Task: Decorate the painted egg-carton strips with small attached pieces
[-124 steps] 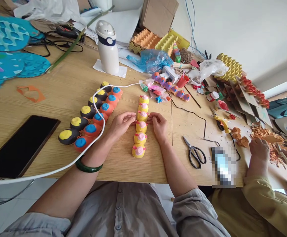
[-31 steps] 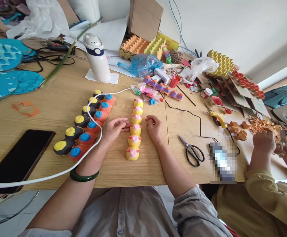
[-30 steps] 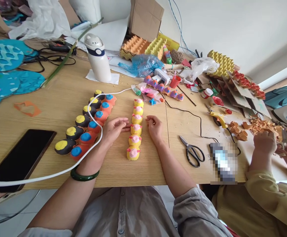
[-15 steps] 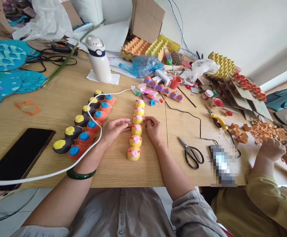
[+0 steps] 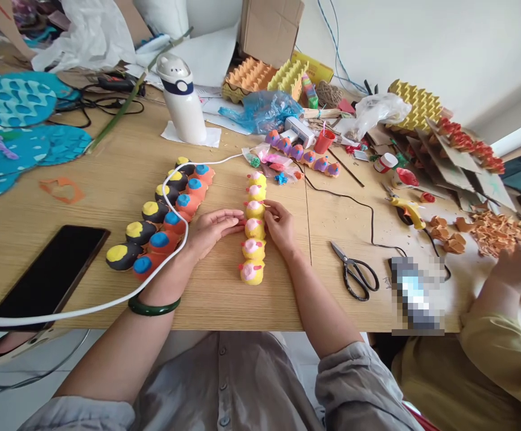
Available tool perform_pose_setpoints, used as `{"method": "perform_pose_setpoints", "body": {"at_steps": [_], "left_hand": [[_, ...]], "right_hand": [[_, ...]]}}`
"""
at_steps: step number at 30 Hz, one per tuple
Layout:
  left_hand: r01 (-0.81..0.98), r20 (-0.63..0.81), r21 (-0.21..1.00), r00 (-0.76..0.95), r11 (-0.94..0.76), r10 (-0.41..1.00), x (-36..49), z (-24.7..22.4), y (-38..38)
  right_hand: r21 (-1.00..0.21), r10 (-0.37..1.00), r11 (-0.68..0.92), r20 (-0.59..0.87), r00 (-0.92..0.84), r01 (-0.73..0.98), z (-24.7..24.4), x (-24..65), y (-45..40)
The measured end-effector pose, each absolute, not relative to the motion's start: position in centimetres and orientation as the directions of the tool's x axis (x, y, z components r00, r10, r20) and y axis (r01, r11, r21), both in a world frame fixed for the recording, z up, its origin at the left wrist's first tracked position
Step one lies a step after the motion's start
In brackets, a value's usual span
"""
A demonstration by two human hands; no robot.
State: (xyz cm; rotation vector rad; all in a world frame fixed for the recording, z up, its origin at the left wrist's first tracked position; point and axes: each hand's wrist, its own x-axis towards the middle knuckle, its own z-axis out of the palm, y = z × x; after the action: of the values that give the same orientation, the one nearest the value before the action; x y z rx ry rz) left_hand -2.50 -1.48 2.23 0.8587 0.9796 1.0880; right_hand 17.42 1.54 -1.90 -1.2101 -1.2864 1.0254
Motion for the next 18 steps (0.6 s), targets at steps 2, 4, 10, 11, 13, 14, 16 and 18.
{"method": "perform_pose_setpoints", "body": {"at_steps": [2, 4, 10, 11, 13, 14, 16, 18], "left_hand": [[-0.321, -0.220, 0.909, 0.171, 0.265, 0.960, -2.5, 2.2, -1.5], [-0.326, -0.230, 0.904, 0.173, 0.276, 0.958, -2.5, 2.2, -1.6], [-0.351, -0.277, 0.880, 0.166, 0.319, 0.946, -2.4, 2.7, -1.9], [-0.346, -0.287, 0.879, 0.167, 0.328, 0.943, -2.4, 2.8, -1.9], [-0.334, -0.303, 0.876, 0.176, 0.347, 0.936, -2.3, 3.0, -2.0], [-0.327, -0.309, 0.876, 0.183, 0.354, 0.933, -2.3, 3.1, -2.1], [-0.310, -0.311, 0.881, 0.192, 0.358, 0.931, -2.3, 3.2, -2.2], [-0.297, -0.315, 0.885, 0.188, 0.360, 0.930, -2.3, 3.1, -2.3]], "right_hand": [[-0.996, 0.997, 0.074, 0.076, 0.020, 0.050, -1.6, 17.1, 1.3], [-1.000, 1.000, 0.022, 0.022, 0.006, -0.018, -1.2, 17.0, 1.1], [-0.979, 0.996, -0.070, -0.081, 0.048, -0.194, 0.2, 17.0, 1.0], [-0.968, 0.993, -0.089, -0.104, 0.053, -0.233, 0.5, 17.1, 0.9], [-0.939, 0.985, -0.133, -0.160, 0.060, -0.317, 0.9, 17.3, 0.7], [-0.921, 0.980, -0.159, -0.191, 0.057, -0.355, 1.1, 17.5, 0.6], [-0.882, 0.966, -0.222, -0.258, 0.032, -0.416, 1.4, 17.8, 0.3], [-0.849, 0.946, -0.302, -0.323, -0.026, -0.434, 1.5, 18.0, 0.0]]}}
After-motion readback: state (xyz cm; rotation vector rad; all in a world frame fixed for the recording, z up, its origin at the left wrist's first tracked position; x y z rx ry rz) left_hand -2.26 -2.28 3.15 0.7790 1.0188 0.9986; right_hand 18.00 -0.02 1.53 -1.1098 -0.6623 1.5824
